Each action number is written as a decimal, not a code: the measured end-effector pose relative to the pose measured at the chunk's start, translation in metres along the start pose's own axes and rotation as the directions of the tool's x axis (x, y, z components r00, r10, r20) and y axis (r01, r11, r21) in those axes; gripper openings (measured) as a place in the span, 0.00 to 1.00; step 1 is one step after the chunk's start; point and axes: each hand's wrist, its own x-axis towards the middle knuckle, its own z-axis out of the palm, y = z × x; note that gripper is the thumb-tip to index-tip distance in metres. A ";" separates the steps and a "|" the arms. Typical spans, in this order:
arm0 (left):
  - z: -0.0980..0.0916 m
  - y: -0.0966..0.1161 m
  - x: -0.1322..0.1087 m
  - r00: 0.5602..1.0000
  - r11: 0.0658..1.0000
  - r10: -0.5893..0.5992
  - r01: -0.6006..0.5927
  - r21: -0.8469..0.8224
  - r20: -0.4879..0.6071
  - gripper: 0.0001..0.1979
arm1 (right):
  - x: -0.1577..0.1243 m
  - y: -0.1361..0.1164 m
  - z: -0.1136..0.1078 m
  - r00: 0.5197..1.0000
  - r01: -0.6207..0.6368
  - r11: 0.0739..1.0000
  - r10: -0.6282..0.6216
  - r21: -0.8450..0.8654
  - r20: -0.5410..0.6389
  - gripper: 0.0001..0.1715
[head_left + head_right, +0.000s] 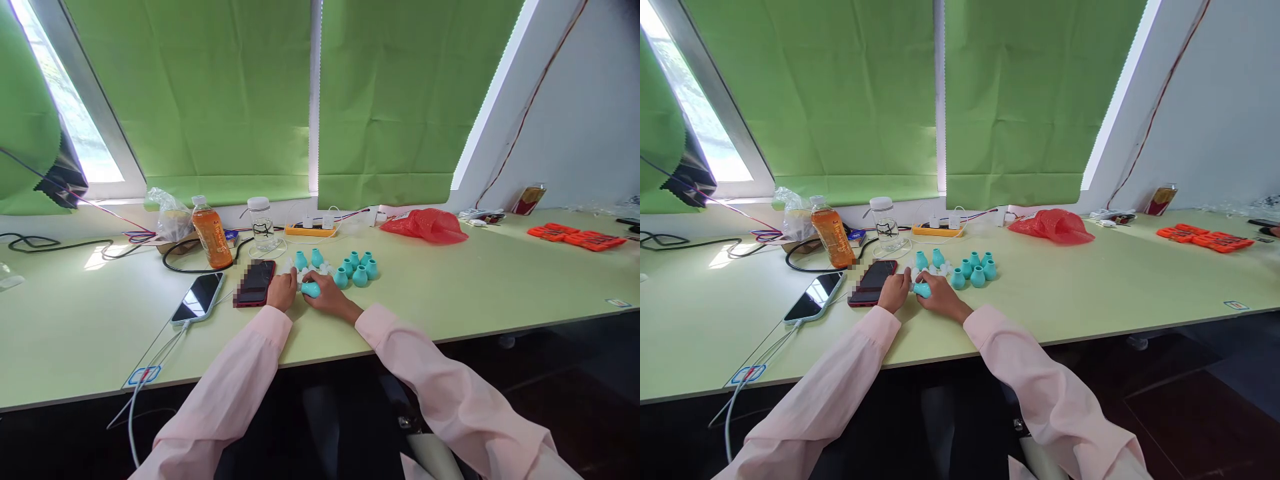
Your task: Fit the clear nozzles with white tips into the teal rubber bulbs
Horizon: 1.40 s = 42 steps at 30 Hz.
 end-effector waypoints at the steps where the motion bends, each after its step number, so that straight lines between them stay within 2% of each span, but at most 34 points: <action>1: -0.001 0.000 -0.001 1.000 0.999 0.010 -0.010 0.044 0.013 0.25 | -0.001 0.001 0.001 1.000 0.014 1.000 -0.014 -0.006 0.019 0.14; 5: -0.003 0.003 -0.004 0.998 0.981 0.042 -0.050 0.190 0.048 0.22 | -0.004 0.002 0.003 0.998 0.034 0.999 -0.033 -0.014 0.057 0.12; 11: -0.008 0.008 -0.009 0.998 0.944 0.058 -0.068 0.324 0.040 0.23 | -0.002 -0.004 0.003 0.999 -0.033 0.999 0.033 0.027 -0.007 0.13; 18: -0.008 0.013 -0.011 0.999 0.924 0.054 -0.052 0.380 0.003 0.25 | 0.002 -0.007 0.005 0.985 -0.151 0.977 0.161 0.151 -0.054 0.11; 23: -0.008 0.015 -0.011 0.999 0.922 0.043 -0.033 0.386 -0.016 0.26 | 0.004 -0.008 0.006 0.963 -0.252 0.928 0.269 0.274 -0.025 0.12; 28: -0.008 0.015 -0.011 0.999 0.922 0.036 -0.025 0.386 -0.020 0.26 | 0.006 -0.008 0.006 0.917 -0.382 0.842 0.396 0.380 0.044 0.15; 33: -0.009 0.016 -0.011 0.999 0.922 0.028 -0.019 0.386 -0.016 0.25 | 0.007 -0.011 0.008 0.842 -0.528 0.696 0.502 0.487 0.196 0.17; 37: -0.010 0.018 -0.012 1.000 0.924 0.029 -0.025 0.382 -0.004 0.25 | 0.007 -0.015 0.005 0.790 -0.601 0.583 0.539 0.546 0.293 0.20; 42: -0.010 0.018 -0.012 0.999 0.925 0.040 -0.040 0.378 0.008 0.24 | 0.007 -0.017 0.001 0.747 -0.649 0.480 0.549 0.590 0.375 0.19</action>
